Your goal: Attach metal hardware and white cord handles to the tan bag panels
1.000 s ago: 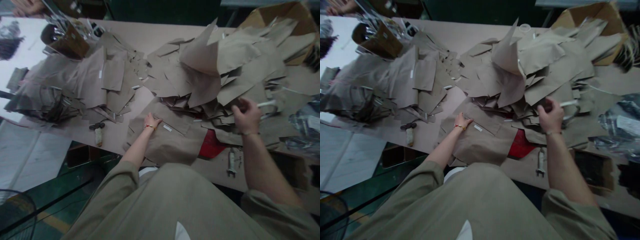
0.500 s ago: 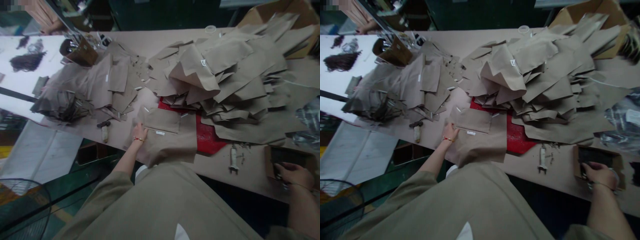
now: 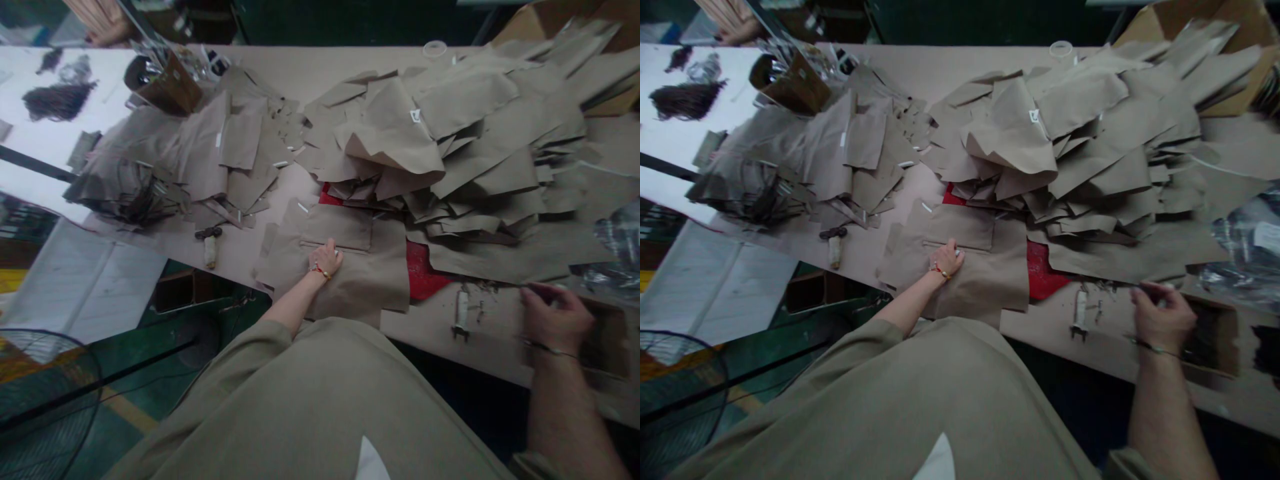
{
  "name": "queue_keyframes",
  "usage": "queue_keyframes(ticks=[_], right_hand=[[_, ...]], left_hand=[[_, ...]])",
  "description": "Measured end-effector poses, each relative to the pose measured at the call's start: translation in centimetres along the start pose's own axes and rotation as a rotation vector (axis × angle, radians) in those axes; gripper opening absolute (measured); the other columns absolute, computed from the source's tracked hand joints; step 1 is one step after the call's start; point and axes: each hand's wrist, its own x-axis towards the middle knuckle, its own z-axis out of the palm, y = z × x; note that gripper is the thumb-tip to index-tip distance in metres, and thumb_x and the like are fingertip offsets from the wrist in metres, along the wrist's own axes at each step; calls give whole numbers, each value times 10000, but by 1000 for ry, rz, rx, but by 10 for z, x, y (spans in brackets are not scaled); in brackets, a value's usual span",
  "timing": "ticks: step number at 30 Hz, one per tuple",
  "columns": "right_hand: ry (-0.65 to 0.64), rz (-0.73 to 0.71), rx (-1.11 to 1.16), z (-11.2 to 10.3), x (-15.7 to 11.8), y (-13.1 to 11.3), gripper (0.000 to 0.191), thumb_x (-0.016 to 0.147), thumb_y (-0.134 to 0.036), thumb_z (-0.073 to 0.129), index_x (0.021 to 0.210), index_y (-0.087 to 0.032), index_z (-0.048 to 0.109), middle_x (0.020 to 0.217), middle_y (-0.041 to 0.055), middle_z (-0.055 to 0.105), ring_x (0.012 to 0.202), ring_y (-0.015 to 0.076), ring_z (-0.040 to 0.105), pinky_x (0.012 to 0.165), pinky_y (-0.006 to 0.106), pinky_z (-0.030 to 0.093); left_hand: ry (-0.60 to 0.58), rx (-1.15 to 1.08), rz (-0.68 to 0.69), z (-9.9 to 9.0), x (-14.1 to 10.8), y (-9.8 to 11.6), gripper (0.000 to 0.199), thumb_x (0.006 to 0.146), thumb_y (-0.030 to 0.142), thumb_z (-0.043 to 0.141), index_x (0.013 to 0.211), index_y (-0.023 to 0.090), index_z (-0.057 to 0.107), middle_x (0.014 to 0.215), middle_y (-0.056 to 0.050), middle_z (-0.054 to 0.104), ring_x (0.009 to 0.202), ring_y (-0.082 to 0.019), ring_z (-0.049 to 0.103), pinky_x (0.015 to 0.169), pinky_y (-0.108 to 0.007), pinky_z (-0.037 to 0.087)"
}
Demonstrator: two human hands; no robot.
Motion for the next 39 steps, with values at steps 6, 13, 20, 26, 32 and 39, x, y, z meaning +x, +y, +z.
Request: queue_keyframes(ticks=[6, 13, 20, 26, 32, 39], right_hand=[[-625, -63, 280, 91, -98, -82, 474, 672, -554, 674, 954, -188, 783, 851, 139, 728, 772, 259, 687, 774, 423, 561], [-976, -107, 348, 164, -184, -118, 497, 763, -512, 676, 1066, -132, 778, 841, 97, 737, 685, 190, 661, 688, 307, 532], [-1059, -226, 347, 192, -193, -136, 408, 867, -439, 638, 1128, -148, 757, 860, 71, 735, 698, 169, 650, 676, 273, 513], [-952, -718, -203, 230, -161, -165, 299, 936, -289, 617, 1198, -206, 734, 1125, 108, 683, 1063, 228, 613, 886, 311, 473], [-1062, -819, -402, 259, -153, -161, 266, 967, -379, 595, 1128, -256, 768, 1101, 97, 644, 1066, 229, 577, 823, 288, 430], [-1068, -821, -390, 261, -150, -159, 289, 973, -360, 578, 1181, -272, 758, 1092, 85, 657, 1028, 215, 595, 809, 284, 418]], left_hand=[[-151, 83, -19, -18, 0, 12, 478, 960, 464, 498, 1317, 149, 520, 1037, -181, 720, 992, -325, 701, 818, -382, 488], [-169, -103, 529, -36, -36, -21, 444, 962, 413, 603, 1363, 221, 591, 1254, -105, 686, 1174, -233, 636, 1001, -329, 475], [-91, -235, 515, -31, -33, -45, 303, 986, 278, 563, 1245, 192, 694, 1184, -93, 722, 1120, -204, 643, 1016, -328, 462], [36, -273, 277, -15, 5, -58, 238, 952, 302, 636, 1143, 217, 751, 1134, -63, 738, 1091, -181, 624, 1018, -321, 415], [-12, -256, 222, -2, 14, -63, 269, 962, 371, 632, 1174, 259, 753, 1157, -49, 727, 1098, -182, 596, 1009, -309, 388], [7, -224, 183, -1, 15, -63, 274, 968, 430, 618, 1160, 300, 765, 1150, -35, 724, 1080, -194, 576, 978, -311, 378]])
